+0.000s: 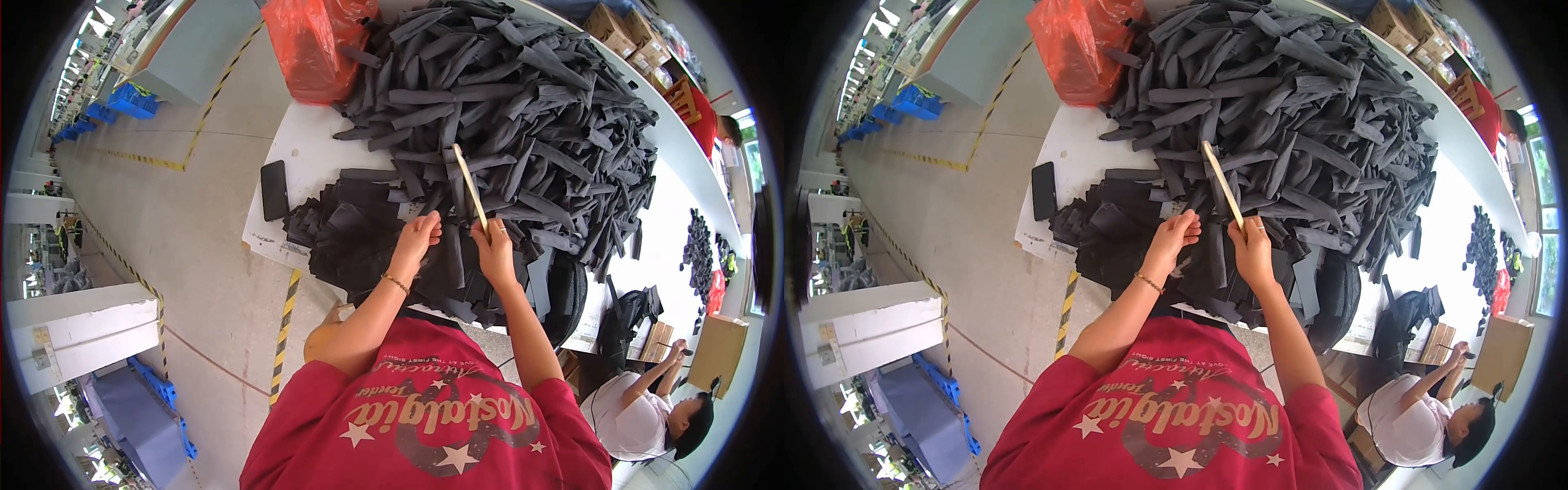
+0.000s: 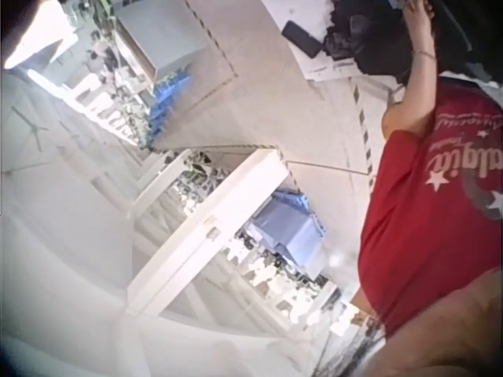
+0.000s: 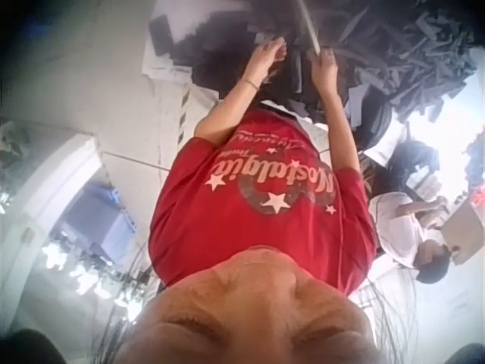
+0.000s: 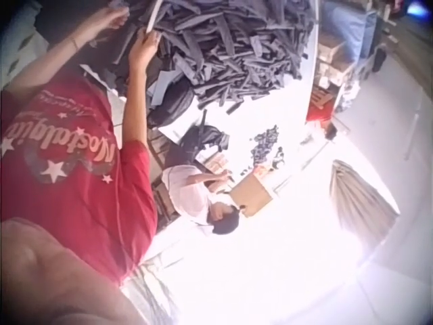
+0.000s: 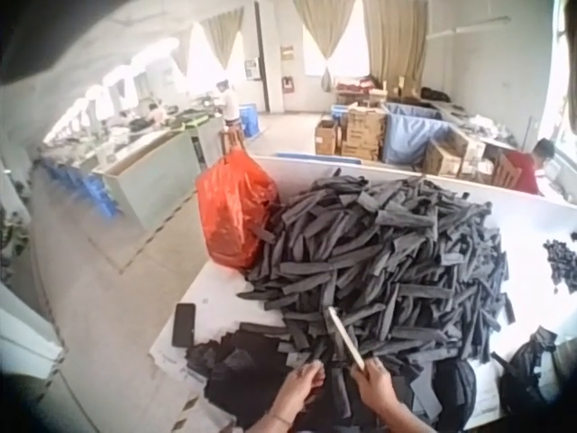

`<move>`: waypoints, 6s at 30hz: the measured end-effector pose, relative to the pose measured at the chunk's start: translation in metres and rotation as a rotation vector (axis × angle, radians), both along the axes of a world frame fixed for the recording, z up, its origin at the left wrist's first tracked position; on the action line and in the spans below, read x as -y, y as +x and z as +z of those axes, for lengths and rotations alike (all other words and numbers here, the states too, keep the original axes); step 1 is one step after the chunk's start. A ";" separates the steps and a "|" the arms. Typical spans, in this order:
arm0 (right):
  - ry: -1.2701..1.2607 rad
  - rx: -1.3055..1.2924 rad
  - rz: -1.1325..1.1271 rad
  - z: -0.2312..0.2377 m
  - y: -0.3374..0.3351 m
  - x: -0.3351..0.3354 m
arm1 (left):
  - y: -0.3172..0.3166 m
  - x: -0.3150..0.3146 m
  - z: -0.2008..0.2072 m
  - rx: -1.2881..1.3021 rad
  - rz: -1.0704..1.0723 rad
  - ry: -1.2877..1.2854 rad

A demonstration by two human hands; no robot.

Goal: Inserting metal rods into pre-slotted black foam blocks using a wooden stick as a tool.

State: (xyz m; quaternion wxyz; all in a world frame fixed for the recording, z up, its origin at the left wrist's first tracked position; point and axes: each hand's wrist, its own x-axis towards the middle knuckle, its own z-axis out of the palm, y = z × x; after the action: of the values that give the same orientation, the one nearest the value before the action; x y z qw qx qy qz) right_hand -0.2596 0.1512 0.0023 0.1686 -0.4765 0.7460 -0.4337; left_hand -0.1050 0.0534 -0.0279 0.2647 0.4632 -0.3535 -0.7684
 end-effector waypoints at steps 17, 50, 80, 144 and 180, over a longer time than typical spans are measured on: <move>-0.034 0.365 -0.031 0.041 0.016 0.031 | -0.016 0.012 0.051 -0.396 -0.414 -0.011; 0.119 0.162 -0.099 0.041 -0.048 -0.004 | 0.112 -0.030 0.006 0.697 -0.392 -1.105; 0.105 -0.011 0.496 0.016 0.056 -0.036 | 0.083 -0.018 0.068 0.377 -0.529 -1.253; 0.077 -0.312 -0.427 0.066 -0.069 -0.011 | 0.112 -0.036 -0.022 0.992 -0.370 -1.195; 0.121 -0.624 0.645 0.042 0.009 -0.033 | 0.135 0.012 0.034 0.454 -0.517 -0.924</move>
State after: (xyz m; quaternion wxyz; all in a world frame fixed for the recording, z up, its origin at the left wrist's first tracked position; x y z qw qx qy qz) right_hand -0.2509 0.1843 0.0441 0.0900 -0.7819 0.5984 -0.1500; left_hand 0.0295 0.0418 0.0062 0.1603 0.3515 -0.8022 -0.4552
